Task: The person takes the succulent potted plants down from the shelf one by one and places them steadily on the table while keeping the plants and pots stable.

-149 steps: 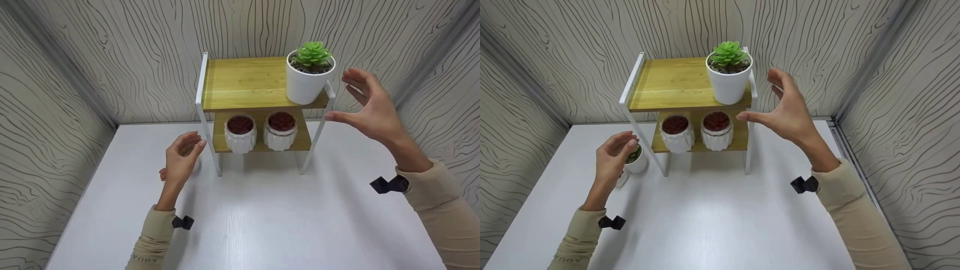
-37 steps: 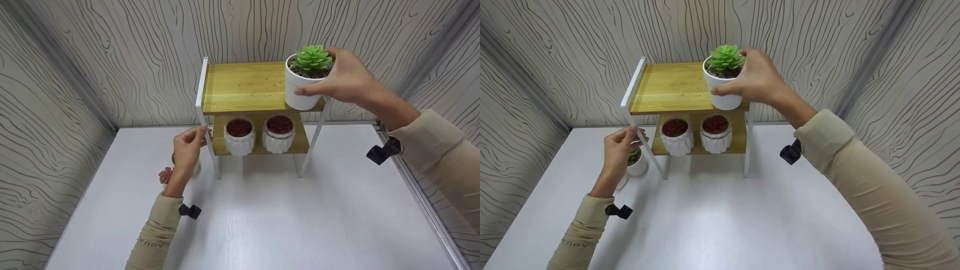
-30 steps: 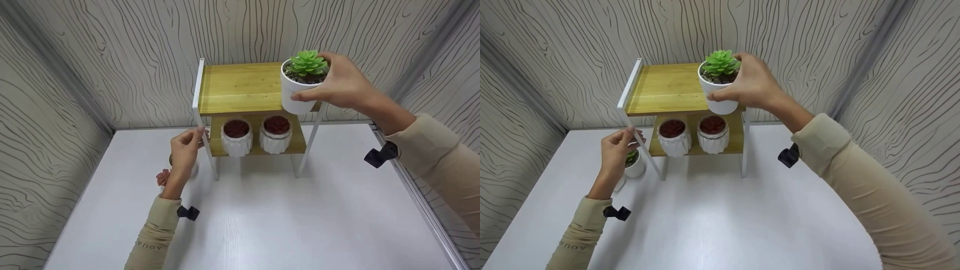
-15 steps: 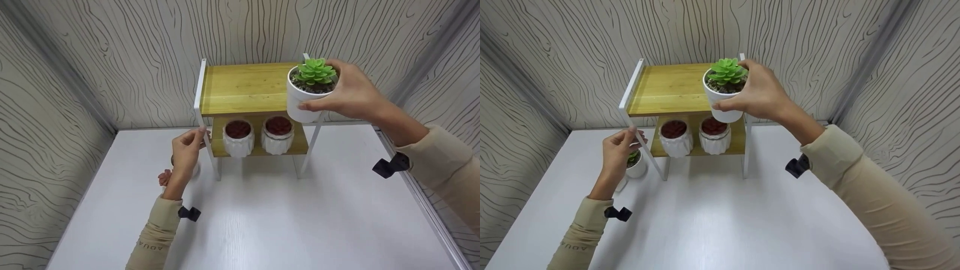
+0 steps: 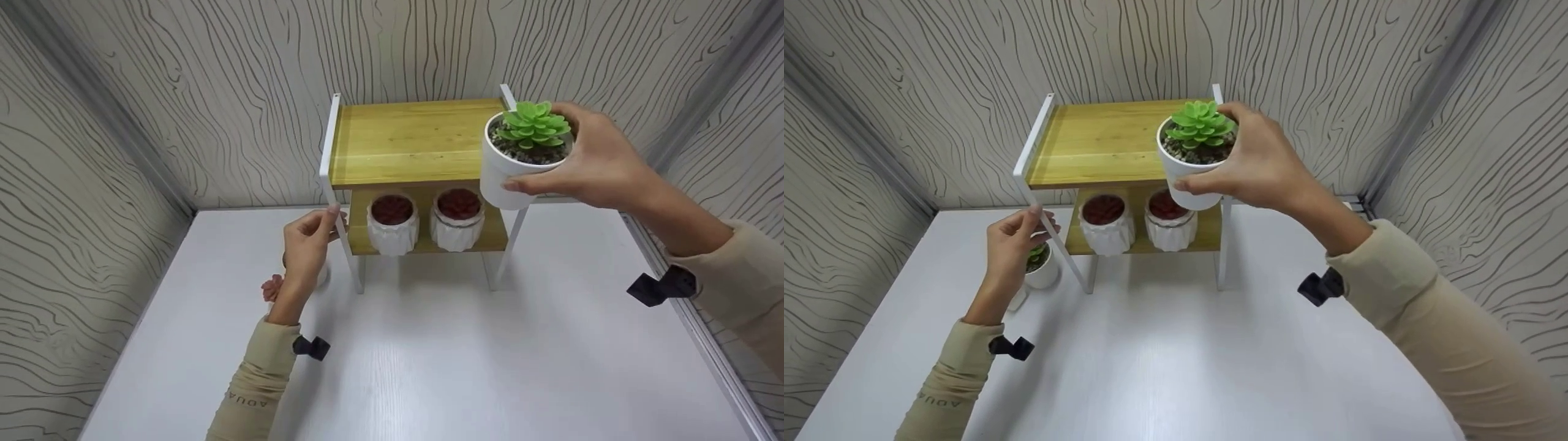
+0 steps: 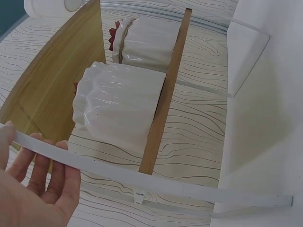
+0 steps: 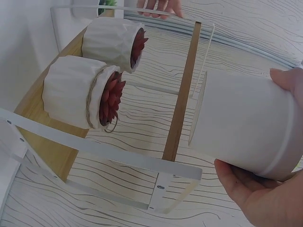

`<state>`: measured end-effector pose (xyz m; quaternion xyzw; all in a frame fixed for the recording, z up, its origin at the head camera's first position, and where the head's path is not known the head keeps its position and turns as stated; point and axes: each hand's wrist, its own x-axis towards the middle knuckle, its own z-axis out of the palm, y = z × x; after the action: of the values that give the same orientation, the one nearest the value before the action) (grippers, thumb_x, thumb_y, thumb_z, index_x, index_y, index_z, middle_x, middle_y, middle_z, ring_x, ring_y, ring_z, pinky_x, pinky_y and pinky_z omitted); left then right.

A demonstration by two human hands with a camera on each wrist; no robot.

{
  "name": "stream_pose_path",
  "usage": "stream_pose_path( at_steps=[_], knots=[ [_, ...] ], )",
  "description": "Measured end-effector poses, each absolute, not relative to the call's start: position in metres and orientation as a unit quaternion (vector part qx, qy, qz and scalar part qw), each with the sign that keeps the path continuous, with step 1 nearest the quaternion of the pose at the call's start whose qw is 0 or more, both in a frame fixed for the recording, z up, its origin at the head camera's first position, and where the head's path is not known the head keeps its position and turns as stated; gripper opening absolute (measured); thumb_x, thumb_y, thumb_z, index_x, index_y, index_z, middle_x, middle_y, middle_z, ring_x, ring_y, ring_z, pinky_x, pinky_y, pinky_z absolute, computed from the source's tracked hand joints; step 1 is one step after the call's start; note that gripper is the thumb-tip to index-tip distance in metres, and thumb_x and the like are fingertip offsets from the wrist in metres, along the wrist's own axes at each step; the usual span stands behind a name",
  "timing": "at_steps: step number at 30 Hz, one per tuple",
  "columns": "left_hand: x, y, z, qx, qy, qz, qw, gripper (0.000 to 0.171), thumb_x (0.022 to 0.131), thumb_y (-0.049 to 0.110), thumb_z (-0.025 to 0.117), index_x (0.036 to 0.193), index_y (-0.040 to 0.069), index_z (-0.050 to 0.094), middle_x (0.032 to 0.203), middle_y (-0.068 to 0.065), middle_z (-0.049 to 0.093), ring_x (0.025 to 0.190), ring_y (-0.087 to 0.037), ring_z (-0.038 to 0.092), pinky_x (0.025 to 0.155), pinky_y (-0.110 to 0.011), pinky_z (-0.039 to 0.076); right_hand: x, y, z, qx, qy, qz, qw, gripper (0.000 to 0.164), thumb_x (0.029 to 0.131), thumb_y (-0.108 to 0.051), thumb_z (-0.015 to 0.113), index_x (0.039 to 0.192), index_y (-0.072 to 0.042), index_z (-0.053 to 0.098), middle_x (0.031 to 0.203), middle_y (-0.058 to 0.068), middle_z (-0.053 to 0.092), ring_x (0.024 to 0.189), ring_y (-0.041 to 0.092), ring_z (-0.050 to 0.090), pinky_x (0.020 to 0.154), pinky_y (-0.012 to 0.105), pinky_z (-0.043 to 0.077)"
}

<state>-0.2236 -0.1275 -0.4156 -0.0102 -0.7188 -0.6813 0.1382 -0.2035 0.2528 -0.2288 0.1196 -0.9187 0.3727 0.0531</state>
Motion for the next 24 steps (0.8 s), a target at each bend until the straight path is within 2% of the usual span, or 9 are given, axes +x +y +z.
stream_pose_path(
  at_steps=[3,11,13,20,24],
  knots=[
    [-0.223,-0.128,-0.415,-0.009,-0.718,-0.682,0.137,0.034,0.104,0.031,0.067,0.103,-0.001,0.078,0.101,-0.007,0.077,0.095,-0.018,0.073,0.091,-0.032,0.065,-0.198,0.256,-0.23,0.122,-0.92,0.368,0.056,0.098,0.068,-0.026,0.101,0.149,-0.006,0.051,0.138,0.016,0.062,0.125,0.027,0.058,0.097,0.02,0.045],
    [-0.223,-0.127,-0.416,-0.003,-0.719,-0.683,0.131,0.037,0.104,0.034,0.068,0.105,-0.002,0.077,0.101,-0.006,0.076,0.097,-0.017,0.072,0.09,-0.029,0.064,-0.184,0.265,-0.234,0.121,-0.925,0.352,0.075,0.093,0.067,-0.029,0.102,0.146,-0.01,0.055,0.132,0.009,0.063,0.116,0.015,0.055,0.092,0.013,0.042],
    [-0.223,-0.127,-0.416,-0.001,-0.72,-0.682,0.129,0.038,0.104,0.035,0.068,0.105,-0.002,0.077,0.101,-0.006,0.076,0.097,-0.017,0.072,0.09,-0.028,0.064,-0.181,0.268,-0.235,0.121,-0.926,0.35,0.076,0.09,0.066,-0.029,0.102,0.143,-0.011,0.057,0.13,0.009,0.064,0.115,0.014,0.055,0.092,0.014,0.042],
    [-0.225,-0.127,-0.415,0.001,-0.72,-0.682,0.124,0.039,0.104,0.036,0.068,0.107,-0.002,0.077,0.107,-0.013,0.076,0.099,-0.018,0.073,0.092,-0.03,0.064,-0.174,0.276,-0.244,0.119,-0.928,0.345,0.072,0.094,0.067,-0.027,0.102,0.147,-0.008,0.054,0.133,0.014,0.064,0.116,0.019,0.057,0.087,0.007,0.04],
    [-0.223,-0.127,-0.415,0.0,-0.72,-0.682,0.127,0.034,0.103,0.034,0.068,0.104,0.001,0.079,0.107,-0.014,0.077,0.098,-0.021,0.074,0.093,-0.033,0.064,-0.169,0.279,-0.251,0.121,-0.927,0.348,0.068,0.096,0.067,-0.026,0.102,0.147,-0.008,0.053,0.133,0.014,0.065,0.113,0.012,0.058,0.086,0.003,0.041]
  ],
)
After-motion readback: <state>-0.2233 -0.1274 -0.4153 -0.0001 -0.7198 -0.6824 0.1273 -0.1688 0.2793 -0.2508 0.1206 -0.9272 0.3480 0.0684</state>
